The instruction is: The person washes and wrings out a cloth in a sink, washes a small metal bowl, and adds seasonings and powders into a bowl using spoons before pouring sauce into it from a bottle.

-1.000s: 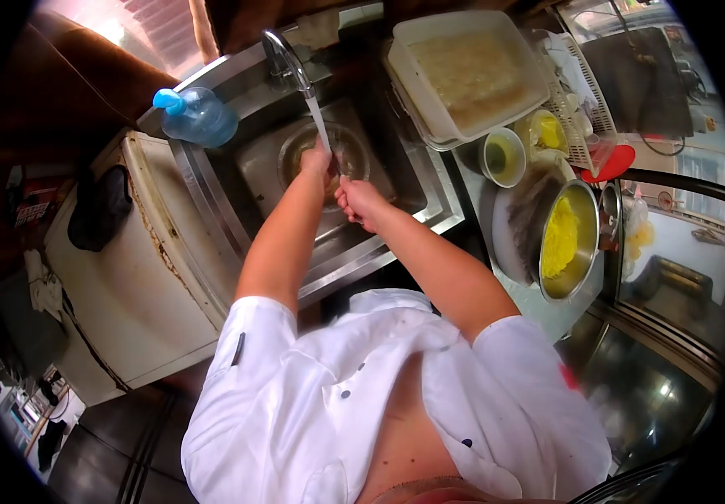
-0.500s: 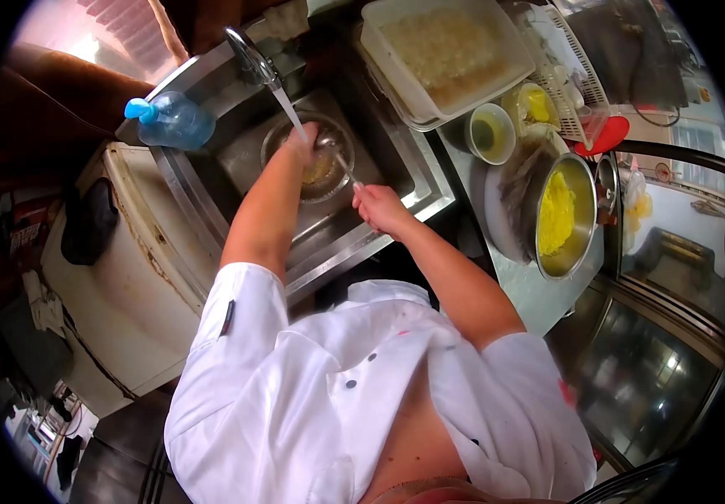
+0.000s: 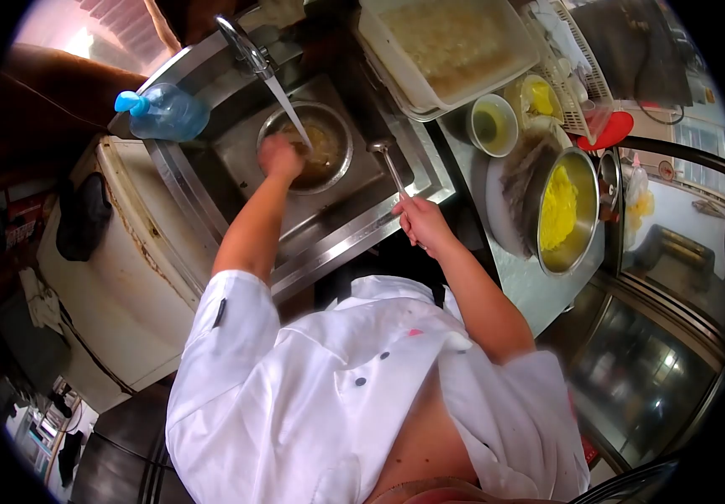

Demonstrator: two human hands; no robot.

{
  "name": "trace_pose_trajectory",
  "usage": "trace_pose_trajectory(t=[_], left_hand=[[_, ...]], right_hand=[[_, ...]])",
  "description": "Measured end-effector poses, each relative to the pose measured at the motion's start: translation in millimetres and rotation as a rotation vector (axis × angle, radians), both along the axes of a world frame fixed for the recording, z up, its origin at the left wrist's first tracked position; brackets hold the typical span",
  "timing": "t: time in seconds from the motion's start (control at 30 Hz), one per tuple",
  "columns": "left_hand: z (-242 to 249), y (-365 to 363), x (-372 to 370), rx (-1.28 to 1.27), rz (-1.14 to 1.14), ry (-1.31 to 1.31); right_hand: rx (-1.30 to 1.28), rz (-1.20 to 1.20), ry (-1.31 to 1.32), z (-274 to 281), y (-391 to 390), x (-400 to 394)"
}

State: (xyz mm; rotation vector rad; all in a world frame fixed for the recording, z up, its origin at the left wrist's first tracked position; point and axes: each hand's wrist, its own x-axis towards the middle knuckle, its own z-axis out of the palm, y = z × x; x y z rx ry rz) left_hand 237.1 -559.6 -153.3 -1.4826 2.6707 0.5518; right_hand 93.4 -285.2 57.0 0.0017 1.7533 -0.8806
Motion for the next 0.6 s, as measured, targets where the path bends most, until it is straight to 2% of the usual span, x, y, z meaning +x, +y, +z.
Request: trace_pose_trajectory(t=[0.07, 0.1, 0.17, 0.2, 0.3, 0.37, 0.4, 0.5, 0.57, 0.6], left_hand=[[-7, 1, 26, 0.255, 0.54, -0.048], [-40, 1, 45, 0.487, 0.701, -0.016], [-141, 14, 89, 1.2, 0.828, 0.28], [-183, 28, 117, 1.5, 0.823, 0.409], [-50, 73, 60, 1.386, 1.109, 0.675], [-16, 71, 38, 1.366, 1.153, 0.896], [-10, 66, 30, 1.35, 1.171, 1.011], [-25, 30, 35, 1.378, 1.262, 1.002], [-35, 32, 53, 1.408, 1.304, 0.996], [-61, 40, 65, 1.426, 1.313, 0.962]], right_hand=[[0.018, -0.015, 0.016, 9, 7, 0], [0.02, -0.044, -0.002, 11, 11, 0], [0.018, -0.102, -0.036, 14, 17, -2], [0.014, -0.117, -0.038, 13, 20, -2], [0.005, -0.149, -0.041, 9, 25, -3], [-0.002, -0.149, -0.036, 7, 25, -3], [-0.017, -0.147, -0.044, 6, 24, -3], [-0.048, -0.141, -0.061, 6, 20, 0], [-0.054, -0.131, -0.066, 16, 12, 0], [-0.059, -0.123, -0.06, 24, 9, -1]])
